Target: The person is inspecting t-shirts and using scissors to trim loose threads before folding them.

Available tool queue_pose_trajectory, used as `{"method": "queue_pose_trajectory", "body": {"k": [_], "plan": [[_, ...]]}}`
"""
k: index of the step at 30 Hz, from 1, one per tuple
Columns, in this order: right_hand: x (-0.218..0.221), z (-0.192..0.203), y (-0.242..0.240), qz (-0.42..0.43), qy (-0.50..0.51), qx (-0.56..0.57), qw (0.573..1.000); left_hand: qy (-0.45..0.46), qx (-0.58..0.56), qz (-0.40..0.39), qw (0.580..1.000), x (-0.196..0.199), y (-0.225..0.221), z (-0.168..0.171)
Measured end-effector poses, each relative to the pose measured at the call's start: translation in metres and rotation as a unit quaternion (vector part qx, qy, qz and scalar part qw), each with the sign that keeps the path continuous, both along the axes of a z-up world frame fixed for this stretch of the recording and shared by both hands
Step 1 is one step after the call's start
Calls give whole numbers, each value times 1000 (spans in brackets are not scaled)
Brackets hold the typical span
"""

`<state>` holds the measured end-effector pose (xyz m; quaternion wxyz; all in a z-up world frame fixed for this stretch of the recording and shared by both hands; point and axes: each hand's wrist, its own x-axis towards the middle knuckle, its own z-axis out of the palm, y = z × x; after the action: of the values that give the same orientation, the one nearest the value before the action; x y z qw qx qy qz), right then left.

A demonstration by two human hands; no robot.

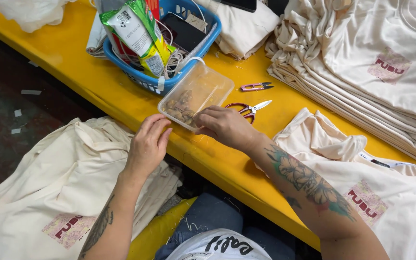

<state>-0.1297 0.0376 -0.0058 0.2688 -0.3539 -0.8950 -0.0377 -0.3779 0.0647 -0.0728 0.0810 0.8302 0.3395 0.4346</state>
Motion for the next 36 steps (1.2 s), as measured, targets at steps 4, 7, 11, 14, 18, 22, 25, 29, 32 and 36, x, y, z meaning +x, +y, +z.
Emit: {"method": "queue_pose_trajectory", "body": {"k": [4, 7, 11, 14, 18, 22, 25, 29, 32, 36], "plan": [[-7, 10, 1, 9, 78, -71, 994, -11, 2, -1, 1000, 3, 0, 1], [-4, 12, 6, 16, 100, -86, 991, -19, -6, -1, 1000, 6, -6, 0], [-10, 20, 7, 74, 90, -85, 990, -100, -10, 21, 995, 4, 1, -15], [-11, 17, 14, 92, 121, -148, 977, -122, -11, 10, 992, 3, 0, 0], [-20, 33, 9, 61, 160, -240, 956, -132, -50, -34, 989, 9, -12, 15], [-32, 36, 8, 40, 198, -267, 942, -198, -182, -95, 958, 15, -20, 4], [-54, 36, 9, 34, 204, -274, 939, -225, -193, -51, 954, 14, -12, -10], [-67, 30, 18, -13, 204, -301, 932, -185, -200, -9, 962, 7, -5, 9], [-69, 47, 22, -31, 218, -264, 939, -125, -132, -50, 982, -6, 10, -12], [-66, 54, 28, -53, 199, -233, 950, -85, -121, -84, 985, -27, 28, -1]]}}
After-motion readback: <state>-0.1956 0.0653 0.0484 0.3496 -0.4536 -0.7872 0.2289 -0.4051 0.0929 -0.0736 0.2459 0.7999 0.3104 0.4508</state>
